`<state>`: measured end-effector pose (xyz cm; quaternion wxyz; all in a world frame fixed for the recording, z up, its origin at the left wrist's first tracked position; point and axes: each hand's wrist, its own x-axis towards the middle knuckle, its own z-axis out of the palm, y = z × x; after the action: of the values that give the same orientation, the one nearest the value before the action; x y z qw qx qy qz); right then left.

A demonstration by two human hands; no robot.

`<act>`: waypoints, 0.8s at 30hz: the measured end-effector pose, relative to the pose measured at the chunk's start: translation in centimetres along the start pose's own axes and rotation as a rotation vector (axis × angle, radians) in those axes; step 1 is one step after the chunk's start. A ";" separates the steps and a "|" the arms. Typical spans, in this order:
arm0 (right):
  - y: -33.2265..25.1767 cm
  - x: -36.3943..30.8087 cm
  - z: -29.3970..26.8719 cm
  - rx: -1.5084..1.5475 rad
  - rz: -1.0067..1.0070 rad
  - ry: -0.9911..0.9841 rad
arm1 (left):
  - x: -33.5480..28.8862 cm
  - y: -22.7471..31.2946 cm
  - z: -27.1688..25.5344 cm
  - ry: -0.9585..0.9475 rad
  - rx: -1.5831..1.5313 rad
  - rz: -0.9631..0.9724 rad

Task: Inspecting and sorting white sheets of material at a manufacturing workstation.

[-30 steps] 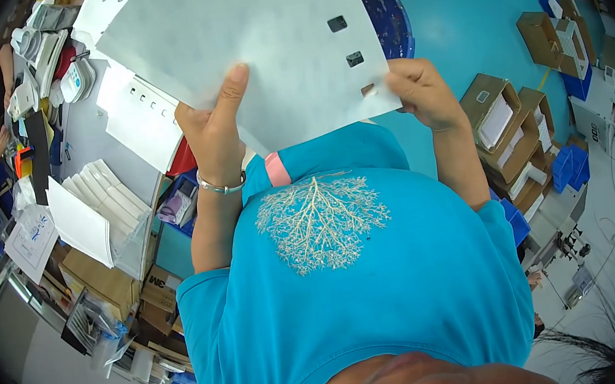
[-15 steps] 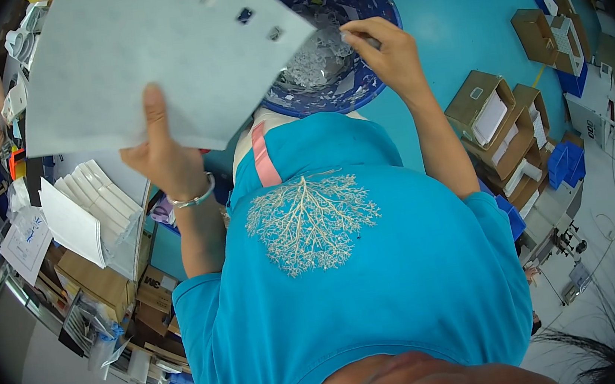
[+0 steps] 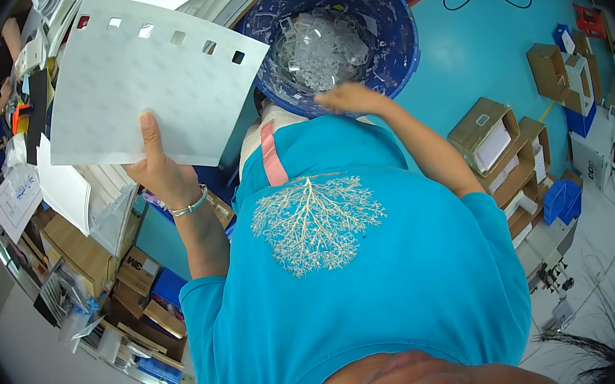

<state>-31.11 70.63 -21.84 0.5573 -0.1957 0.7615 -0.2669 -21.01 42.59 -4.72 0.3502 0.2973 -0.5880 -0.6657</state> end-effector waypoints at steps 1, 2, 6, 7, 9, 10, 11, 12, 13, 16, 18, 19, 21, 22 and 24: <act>0.2 -0.2 2.1 -0.042 -0.092 0.115 | -0.3 0.2 0.1 0.010 -0.011 0.001; 0.5 0.1 2.6 -0.039 -0.158 0.089 | -0.5 0.3 0.2 0.019 -0.023 0.001; 0.2 1.2 3.5 0.048 -0.340 0.417 | -1.1 0.2 0.0 0.032 -0.005 0.009; 0.4 1.9 3.4 0.044 -0.345 0.416 | -1.1 0.1 0.0 0.032 -0.007 0.000; 1.5 4.0 2.9 -0.274 -0.244 0.628 | -1.1 0.0 0.4 0.029 -0.014 0.001; 3.2 5.3 3.2 -0.381 -0.309 0.656 | -1.2 0.4 0.7 0.026 0.000 0.008; 4.0 6.1 3.8 -0.387 -0.321 0.660 | -1.1 0.4 0.8 0.027 0.015 0.014; 4.5 6.8 4.3 -0.474 -0.306 0.624 | -1.0 0.3 0.9 0.029 0.009 0.027; 4.2 7.0 4.6 -0.561 -0.297 0.583 | -0.9 0.4 0.7 0.036 0.003 0.032; 5.4 7.3 3.7 -0.675 -0.268 0.482 | -1.0 1.2 0.8 0.043 0.012 0.027; 5.5 7.4 2.1 -0.795 -0.205 0.388 | -1.0 1.3 0.9 0.065 0.035 0.030; 4.2 6.9 1.6 -0.615 -0.177 0.428 | -1.0 0.8 0.3 0.080 0.042 0.007; 0.7 5.8 1.6 -0.298 -0.253 0.383 | -1.0 -0.5 -1.0 0.084 0.061 -0.054; -0.9 5.4 2.2 -0.164 -0.355 0.301 | -1.2 -1.1 -1.4 0.074 0.071 -0.088; -0.1 5.5 6.4 0.157 -0.568 0.086 | -2.1 -1.7 -1.7 0.086 0.011 -0.216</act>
<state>-26.69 66.08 -27.39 0.4409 -0.3456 0.6763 -0.4783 -18.68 43.43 -6.62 0.2998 0.3890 -0.5408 -0.6828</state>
